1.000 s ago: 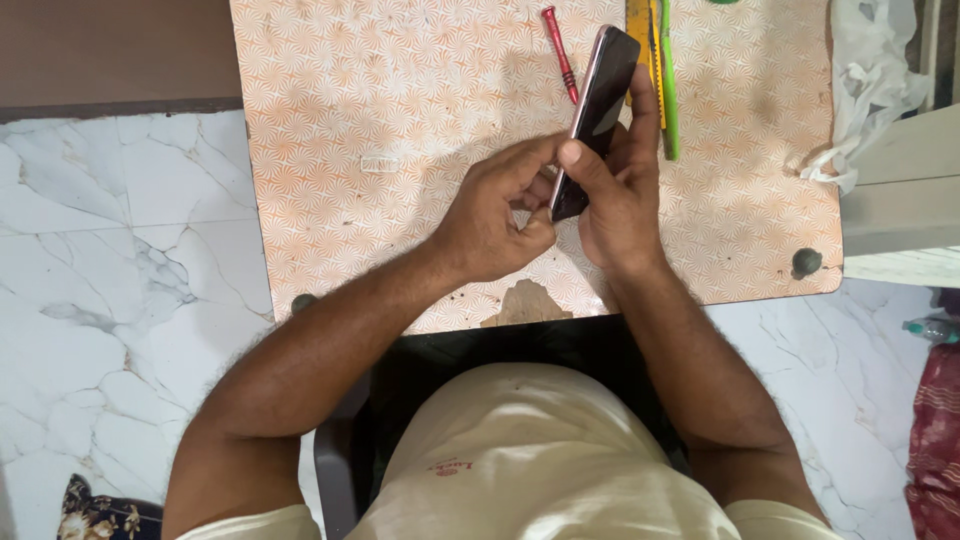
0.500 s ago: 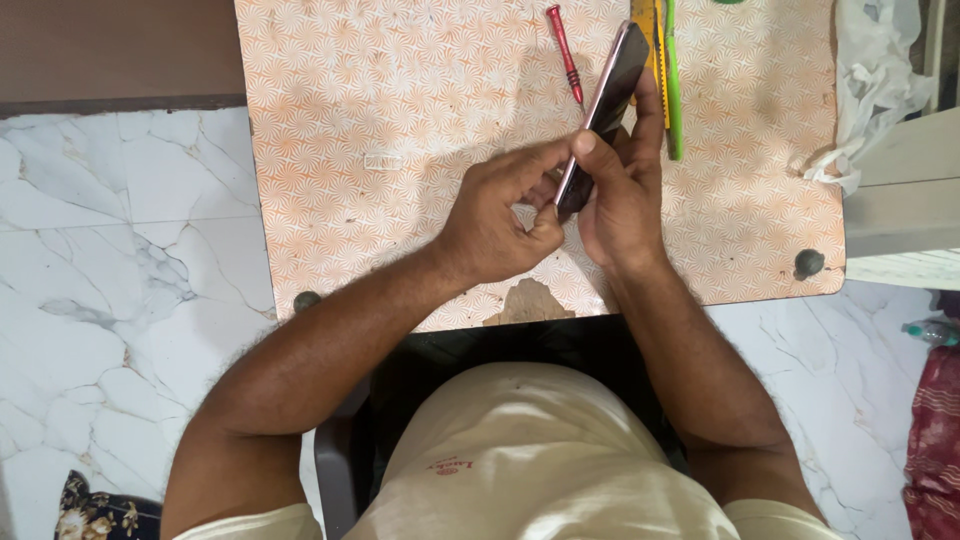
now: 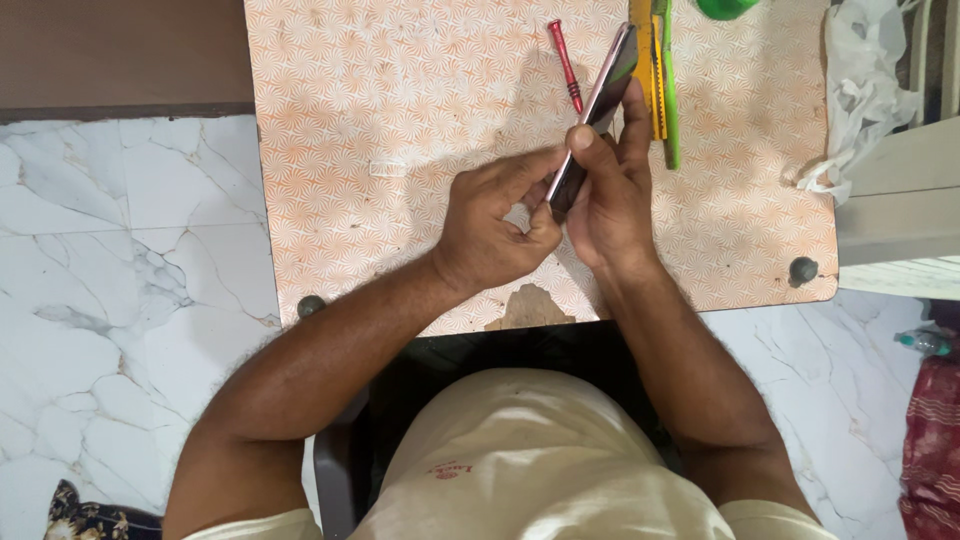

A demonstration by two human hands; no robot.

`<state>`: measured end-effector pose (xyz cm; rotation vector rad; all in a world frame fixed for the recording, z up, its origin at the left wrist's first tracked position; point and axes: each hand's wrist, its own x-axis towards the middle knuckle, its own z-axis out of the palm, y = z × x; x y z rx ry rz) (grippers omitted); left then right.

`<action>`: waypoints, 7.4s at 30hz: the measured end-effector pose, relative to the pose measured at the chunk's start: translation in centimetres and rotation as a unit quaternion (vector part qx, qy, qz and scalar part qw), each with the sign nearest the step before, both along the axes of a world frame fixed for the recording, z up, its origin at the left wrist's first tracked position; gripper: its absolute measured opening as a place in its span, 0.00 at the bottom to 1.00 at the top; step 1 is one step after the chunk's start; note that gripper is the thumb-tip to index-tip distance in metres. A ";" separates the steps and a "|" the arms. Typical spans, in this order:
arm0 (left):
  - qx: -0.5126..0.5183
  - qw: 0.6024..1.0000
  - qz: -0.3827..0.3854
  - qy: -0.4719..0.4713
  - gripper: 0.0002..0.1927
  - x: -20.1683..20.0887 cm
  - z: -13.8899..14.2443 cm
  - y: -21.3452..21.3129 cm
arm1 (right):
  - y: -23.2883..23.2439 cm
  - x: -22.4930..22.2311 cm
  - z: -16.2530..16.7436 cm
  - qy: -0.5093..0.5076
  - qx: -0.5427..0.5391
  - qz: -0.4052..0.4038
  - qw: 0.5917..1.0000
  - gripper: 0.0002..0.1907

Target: The person removes the back cover of a smartphone and uses a red screwdriver to unscrew and detach internal components. The back cover is set aside, and the person continues to manipulate the internal parts with the screwdriver.

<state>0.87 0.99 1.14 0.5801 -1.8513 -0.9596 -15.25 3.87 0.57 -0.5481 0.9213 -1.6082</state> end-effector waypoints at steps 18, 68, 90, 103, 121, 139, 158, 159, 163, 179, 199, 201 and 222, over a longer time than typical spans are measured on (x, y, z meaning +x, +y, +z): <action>-0.035 0.999 0.040 0.006 0.27 0.1 1.8 0.3 | -0.5 -0.1 0.1 -0.055 -0.004 0.038 0.998 0.44; 0.230 0.956 -0.100 0.153 0.30 1.1 -0.7 -2.3 | 0.7 -1.1 1.2 0.250 -0.169 0.183 0.936 0.58; 0.171 0.962 -0.144 0.159 0.36 2.0 0.6 -2.9 | 1.1 -1.5 2.1 0.548 -0.231 0.066 0.801 0.53; 0.152 0.977 -0.064 0.133 0.27 1.8 0.1 -2.9 | 1.7 -1.8 1.3 0.385 -0.166 0.194 0.887 0.51; 0.241 0.952 -0.095 0.163 0.28 1.6 -0.9 -3.7 | 1.3 -1.7 0.5 0.342 -0.112 0.192 0.913 0.52; 0.271 0.924 -0.168 0.212 0.22 1.0 -2.1 -4.3 | 1.0 -4.8 1.7 0.543 -0.105 0.177 0.814 0.54; 0.290 0.904 -0.205 0.236 0.26 0.4 -2.2 -4.4 | 0.6 -5.7 2.3 0.545 -0.160 0.161 0.807 0.53; 0.282 0.906 -0.207 0.239 0.26 0.3 -2.2 -4.5 | 0.6 -5.8 2.3 0.558 -0.158 0.157 0.799 0.53; 0.264 0.905 -0.222 0.248 0.28 0.1 -2.4 -4.6 | 0.5 -6.2 2.3 0.581 -0.166 0.152 0.782 0.53; 0.243 0.922 -0.202 0.225 0.27 -0.4 -2.9 -4.9 | 0.6 -6.2 1.8 0.571 -0.163 0.146 0.791 0.54; 0.240 0.939 -0.158 0.189 0.25 -0.5 -3.3 -5.0 | 0.8 -6.3 1.5 0.582 -0.156 0.158 0.782 0.54; 0.252 0.934 -0.164 0.192 0.24 -0.4 -3.3 -5.0 | 0.9 -6.3 1.5 0.587 -0.156 0.160 0.778 0.53; 0.238 0.918 -0.242 0.207 0.39 -0.2 -2.4 -4.9 | 1.6 -5.6 1.3 0.304 -0.174 0.270 0.897 0.46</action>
